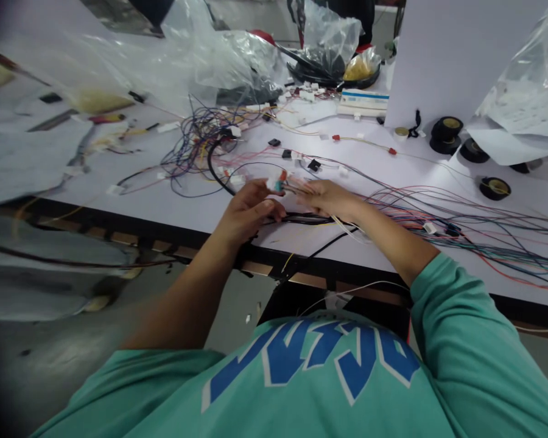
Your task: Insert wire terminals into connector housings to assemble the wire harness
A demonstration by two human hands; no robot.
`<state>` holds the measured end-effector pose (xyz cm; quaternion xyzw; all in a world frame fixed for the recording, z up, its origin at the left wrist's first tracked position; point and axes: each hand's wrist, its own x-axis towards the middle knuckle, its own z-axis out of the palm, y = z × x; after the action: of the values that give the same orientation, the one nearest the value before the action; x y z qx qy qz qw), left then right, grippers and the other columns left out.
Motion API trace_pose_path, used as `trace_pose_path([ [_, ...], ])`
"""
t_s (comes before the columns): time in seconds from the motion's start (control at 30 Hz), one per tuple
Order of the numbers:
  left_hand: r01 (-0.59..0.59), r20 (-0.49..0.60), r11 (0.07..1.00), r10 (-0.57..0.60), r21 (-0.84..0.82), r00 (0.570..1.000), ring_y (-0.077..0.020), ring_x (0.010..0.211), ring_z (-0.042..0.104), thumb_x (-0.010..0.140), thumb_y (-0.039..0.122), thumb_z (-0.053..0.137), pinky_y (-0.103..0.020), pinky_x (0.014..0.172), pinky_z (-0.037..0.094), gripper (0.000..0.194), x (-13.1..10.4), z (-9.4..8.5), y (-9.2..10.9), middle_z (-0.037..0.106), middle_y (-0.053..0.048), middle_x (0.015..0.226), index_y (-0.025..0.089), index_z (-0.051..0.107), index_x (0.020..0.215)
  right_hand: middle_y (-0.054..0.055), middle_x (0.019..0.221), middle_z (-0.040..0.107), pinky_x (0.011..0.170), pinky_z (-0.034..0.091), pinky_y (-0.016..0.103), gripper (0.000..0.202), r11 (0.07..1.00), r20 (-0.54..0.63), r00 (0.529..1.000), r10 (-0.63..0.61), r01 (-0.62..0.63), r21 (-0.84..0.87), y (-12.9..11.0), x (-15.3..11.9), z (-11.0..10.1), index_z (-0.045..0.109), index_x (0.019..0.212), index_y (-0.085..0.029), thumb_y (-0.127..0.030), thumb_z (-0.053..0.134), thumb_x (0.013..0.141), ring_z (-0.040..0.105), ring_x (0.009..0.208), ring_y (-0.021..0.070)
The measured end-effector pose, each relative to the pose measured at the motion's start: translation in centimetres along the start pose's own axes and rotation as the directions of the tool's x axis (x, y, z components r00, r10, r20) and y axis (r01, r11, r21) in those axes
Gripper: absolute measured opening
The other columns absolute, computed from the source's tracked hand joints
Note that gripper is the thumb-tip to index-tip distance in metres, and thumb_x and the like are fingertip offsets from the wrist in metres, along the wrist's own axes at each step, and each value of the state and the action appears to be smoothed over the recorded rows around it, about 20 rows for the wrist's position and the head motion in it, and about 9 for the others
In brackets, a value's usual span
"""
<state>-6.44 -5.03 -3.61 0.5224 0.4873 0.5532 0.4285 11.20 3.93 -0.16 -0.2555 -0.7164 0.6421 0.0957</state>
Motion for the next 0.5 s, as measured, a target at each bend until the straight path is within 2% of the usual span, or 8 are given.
trace_pose_path([
  [0.1, -0.064, 0.04, 0.956, 0.055, 0.285, 0.998, -0.0082, 0.059, 0.053, 0.067, 0.043, 0.067, -0.02, 0.056, 0.044, 0.033, -0.1, 0.0, -0.2, 0.059, 0.0, 0.075, 0.015, 0.059, 0.084, -0.012, 0.042, 0.032, 0.034, 0.016, 0.014, 0.017, 0.941, 0.001, 1.0, -0.012, 0.011, 0.339, 0.8, 0.2, -1.4, 0.045, 0.073, -0.016, -0.021, 0.045, 0.09, 0.022, 0.033, 0.0019],
  [0.17, -0.08, 0.083, 0.897, 0.048, 0.434, 0.995, -0.0086, 0.059, 0.05, 0.07, 0.042, 0.064, -0.02, 0.056, 0.042, 0.031, -0.2, 0.0, -0.2, 0.057, 0.0, 0.069, 0.013, 0.061, 0.081, -0.013, 0.041, 0.031, 0.034, 0.015, 0.014, 0.018, 0.898, 0.079, 0.996, -0.046, 0.006, 0.44, 1.2, 0.1, -2.2, 0.044, 0.071, -0.016, -0.021, 0.044, 0.089, 0.02, 0.032, 0.0014],
  [0.27, -0.125, 0.153, 0.819, 0.046, 0.561, 0.987, -0.0088, 0.057, 0.048, 0.072, 0.042, 0.06, -0.02, 0.054, 0.039, 0.031, -0.3, 0.0, -0.2, 0.058, 0.0, 0.068, 0.013, 0.064, 0.084, -0.013, 0.042, 0.031, 0.035, 0.018, 0.014, 0.022, 0.865, 0.191, 0.969, -0.16, 0.044, 0.499, 1.5, -0.3, -3.2, 0.043, 0.067, -0.017, -0.026, 0.055, 0.082, 0.02, 0.033, 0.0008],
  [0.33, -0.201, 0.229, 0.772, 0.073, 0.604, 0.971, -0.0098, 0.06, 0.051, 0.074, 0.041, 0.059, -0.021, 0.057, 0.041, 0.031, -0.2, 0.1, -0.3, 0.061, -0.003, 0.074, 0.013, 0.065, 0.086, -0.013, 0.042, 0.031, 0.037, 0.021, 0.015, 0.03, 0.87, 0.253, 0.937, -0.242, 0.094, 0.484, 1.5, -0.6, -3.5, 0.041, 0.064, -0.018, -0.034, 0.064, 0.075, 0.023, 0.034, 0.0011],
  [0.4, -0.297, 0.319, 0.724, 0.111, 0.623, 0.941, -0.0123, 0.068, 0.055, 0.076, 0.04, 0.057, -0.023, 0.064, 0.044, 0.029, -0.1, 0.2, -0.6, 0.063, -0.006, 0.082, 0.014, 0.066, 0.086, -0.012, 0.042, 0.032, 0.038, 0.021, 0.017, 0.034, 0.907, 0.3, 0.918, -0.26, 0.125, 0.403, 1.2, -0.8, -3.3, 0.042, 0.064, -0.018, -0.04, 0.067, 0.07, 0.025, 0.036, 0.0018],
  [0.47, -0.35, 0.371, 0.676, 0.121, 0.649, 0.921, -0.0151, 0.077, 0.058, 0.078, 0.037, 0.054, -0.026, 0.071, 0.046, 0.027, 0.0, 0.2, -1.0, 0.065, -0.008, 0.087, 0.015, 0.067, 0.085, -0.011, 0.045, 0.033, 0.041, 0.022, 0.018, 0.03, 0.965, 0.288, 0.936, -0.205, 0.144, 0.22, 0.7, -1.0, -2.5, 0.045, 0.068, -0.018, -0.041, 0.062, 0.074, 0.026, 0.038, 0.0027],
  [0.5, -0.348, 0.368, 0.653, 0.113, 0.673, 0.923, -0.0164, 0.08, 0.059, 0.079, 0.036, 0.052, -0.028, 0.073, 0.046, 0.026, 0.1, 0.2, -1.1, 0.066, -0.008, 0.088, 0.016, 0.068, 0.085, -0.01, 0.047, 0.036, 0.043, 0.023, 0.018, 0.026, 0.985, 0.26, 0.951, -0.169, 0.154, 0.075, 0.3, -1.1, -1.8, 0.047, 0.072, -0.017, -0.039, 0.059, 0.078, 0.029, 0.04, 0.0033],
])
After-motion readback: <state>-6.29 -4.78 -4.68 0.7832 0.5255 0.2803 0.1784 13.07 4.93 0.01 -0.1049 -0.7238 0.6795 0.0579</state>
